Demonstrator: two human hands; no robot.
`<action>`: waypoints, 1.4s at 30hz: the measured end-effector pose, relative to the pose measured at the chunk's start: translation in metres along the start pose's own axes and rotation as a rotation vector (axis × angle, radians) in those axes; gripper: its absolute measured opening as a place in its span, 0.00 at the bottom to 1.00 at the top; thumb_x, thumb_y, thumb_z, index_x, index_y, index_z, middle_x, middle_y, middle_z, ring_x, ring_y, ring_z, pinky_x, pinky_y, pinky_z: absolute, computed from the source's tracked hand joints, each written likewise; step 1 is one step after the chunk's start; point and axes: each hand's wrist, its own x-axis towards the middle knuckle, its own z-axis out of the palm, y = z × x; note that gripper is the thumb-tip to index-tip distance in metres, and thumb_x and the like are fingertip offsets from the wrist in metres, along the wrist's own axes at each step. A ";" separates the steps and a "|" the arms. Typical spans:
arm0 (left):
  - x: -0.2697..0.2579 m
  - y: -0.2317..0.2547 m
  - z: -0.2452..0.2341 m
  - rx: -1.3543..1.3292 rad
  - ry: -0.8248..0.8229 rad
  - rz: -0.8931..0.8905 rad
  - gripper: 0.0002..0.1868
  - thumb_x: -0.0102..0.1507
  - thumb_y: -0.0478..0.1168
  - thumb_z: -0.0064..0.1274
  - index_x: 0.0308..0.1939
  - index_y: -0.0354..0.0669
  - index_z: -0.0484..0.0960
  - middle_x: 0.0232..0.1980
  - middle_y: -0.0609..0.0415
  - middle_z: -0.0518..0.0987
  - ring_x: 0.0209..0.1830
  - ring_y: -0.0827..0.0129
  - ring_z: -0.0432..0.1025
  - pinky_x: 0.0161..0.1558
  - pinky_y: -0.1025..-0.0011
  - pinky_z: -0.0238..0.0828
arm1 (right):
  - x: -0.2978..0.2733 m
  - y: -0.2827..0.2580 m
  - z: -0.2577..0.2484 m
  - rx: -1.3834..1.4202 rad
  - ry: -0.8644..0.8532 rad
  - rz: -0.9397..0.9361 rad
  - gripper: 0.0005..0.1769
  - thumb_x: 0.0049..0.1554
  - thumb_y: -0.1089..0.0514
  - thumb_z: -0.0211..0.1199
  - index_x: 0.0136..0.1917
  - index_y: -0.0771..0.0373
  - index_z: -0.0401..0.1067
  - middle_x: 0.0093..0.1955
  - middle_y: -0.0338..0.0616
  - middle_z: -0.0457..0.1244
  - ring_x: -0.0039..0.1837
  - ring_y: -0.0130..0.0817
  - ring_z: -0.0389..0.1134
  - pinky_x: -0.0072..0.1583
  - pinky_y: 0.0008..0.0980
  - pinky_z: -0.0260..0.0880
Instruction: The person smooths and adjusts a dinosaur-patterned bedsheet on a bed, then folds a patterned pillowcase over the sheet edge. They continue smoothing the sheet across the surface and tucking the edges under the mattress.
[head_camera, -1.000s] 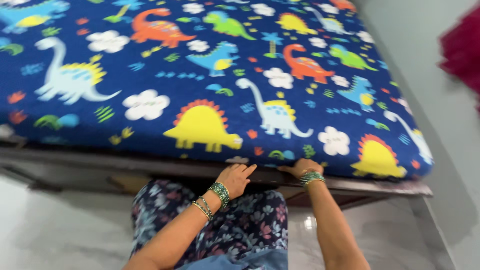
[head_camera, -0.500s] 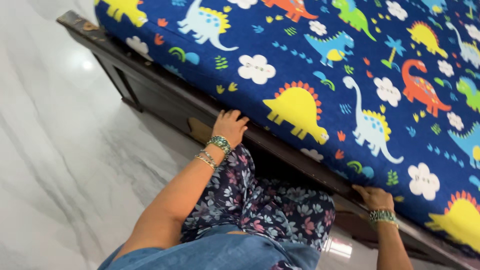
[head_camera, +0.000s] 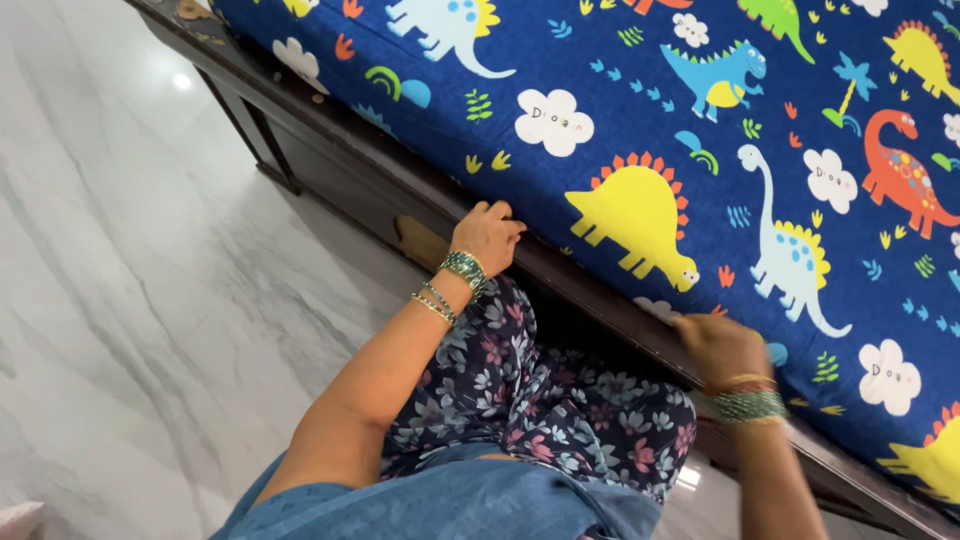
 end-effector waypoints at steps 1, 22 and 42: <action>-0.003 -0.005 -0.003 0.018 0.081 0.062 0.11 0.62 0.40 0.55 0.47 0.53 0.88 0.50 0.58 0.78 0.54 0.57 0.71 0.59 0.57 0.68 | 0.010 -0.029 0.001 0.043 -0.002 -0.088 0.21 0.60 0.38 0.58 0.48 0.54 0.81 0.48 0.45 0.72 0.48 0.46 0.74 0.52 0.44 0.75; 0.076 -0.203 -0.127 0.016 0.274 -0.618 0.51 0.71 0.70 0.25 0.79 0.27 0.41 0.83 0.36 0.50 0.85 0.46 0.41 0.80 0.43 0.24 | 0.140 -0.295 0.058 0.426 0.095 -0.354 0.27 0.57 0.48 0.64 0.66 0.63 0.71 0.62 0.54 0.67 0.60 0.52 0.70 0.60 0.45 0.70; 0.076 -0.160 -0.140 0.214 0.439 -0.625 0.43 0.65 0.62 0.49 0.75 0.39 0.61 0.83 0.41 0.53 0.84 0.45 0.40 0.76 0.40 0.27 | 0.142 -0.254 0.021 1.004 -0.188 -0.325 0.20 0.59 0.52 0.61 0.64 0.55 0.74 0.60 0.46 0.70 0.60 0.41 0.73 0.62 0.36 0.71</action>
